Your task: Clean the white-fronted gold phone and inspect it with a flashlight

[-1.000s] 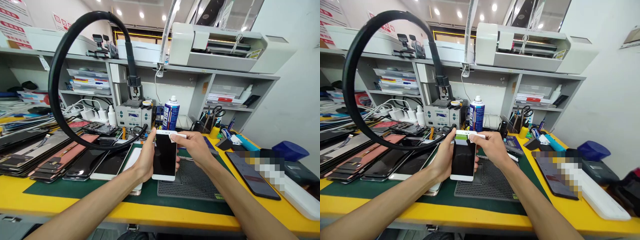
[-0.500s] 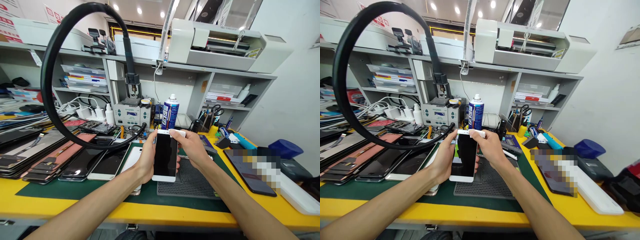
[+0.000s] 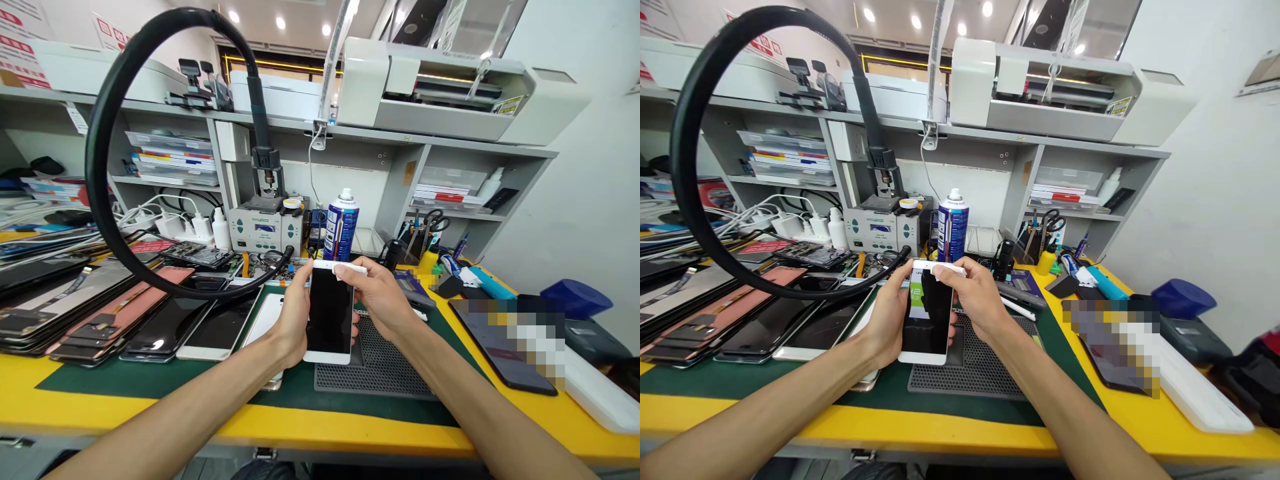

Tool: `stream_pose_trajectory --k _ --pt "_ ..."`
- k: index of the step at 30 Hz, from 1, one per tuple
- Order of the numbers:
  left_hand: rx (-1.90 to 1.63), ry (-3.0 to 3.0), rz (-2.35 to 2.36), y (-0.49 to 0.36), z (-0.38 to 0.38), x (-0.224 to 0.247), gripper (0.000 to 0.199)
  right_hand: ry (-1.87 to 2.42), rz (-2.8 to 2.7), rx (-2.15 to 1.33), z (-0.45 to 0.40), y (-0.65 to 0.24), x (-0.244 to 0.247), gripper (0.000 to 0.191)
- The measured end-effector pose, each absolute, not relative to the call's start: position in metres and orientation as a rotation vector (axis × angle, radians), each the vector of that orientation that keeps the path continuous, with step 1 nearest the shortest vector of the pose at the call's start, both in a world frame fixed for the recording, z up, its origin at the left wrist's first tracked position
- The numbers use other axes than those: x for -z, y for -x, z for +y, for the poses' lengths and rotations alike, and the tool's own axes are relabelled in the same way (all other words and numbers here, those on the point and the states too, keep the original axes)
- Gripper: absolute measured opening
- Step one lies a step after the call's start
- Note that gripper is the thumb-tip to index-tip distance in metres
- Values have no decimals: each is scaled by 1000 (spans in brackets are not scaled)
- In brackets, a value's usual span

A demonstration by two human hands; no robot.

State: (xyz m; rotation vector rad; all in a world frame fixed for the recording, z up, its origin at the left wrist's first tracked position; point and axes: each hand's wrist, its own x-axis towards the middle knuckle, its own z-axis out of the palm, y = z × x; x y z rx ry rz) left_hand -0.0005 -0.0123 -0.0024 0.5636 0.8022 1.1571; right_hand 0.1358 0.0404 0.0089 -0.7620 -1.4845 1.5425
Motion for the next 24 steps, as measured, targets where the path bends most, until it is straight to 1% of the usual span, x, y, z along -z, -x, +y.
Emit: stream_pose_trajectory --k 2,7,9,15,19,24 --pt "-1150 -565 783 1 -13 3 64 751 -1482 -1559 40 -136 -9 28" --pt "-1124 -597 761 4 -12 7 73 715 -1488 -1595 40 -135 -7 27" --pt "-1128 -590 760 4 -11 6 73 701 -1490 -1601 40 -135 -6 27" --pt "-1255 -546 758 1 -11 1 57 700 -1498 -1570 38 -133 -2 28" --pt "-1337 -552 733 2 -11 2 53 699 -1538 -1521 36 -131 -2 31" --pt "-1415 -497 763 4 -8 3 49 770 -1605 -1445 35 -127 -2 43"
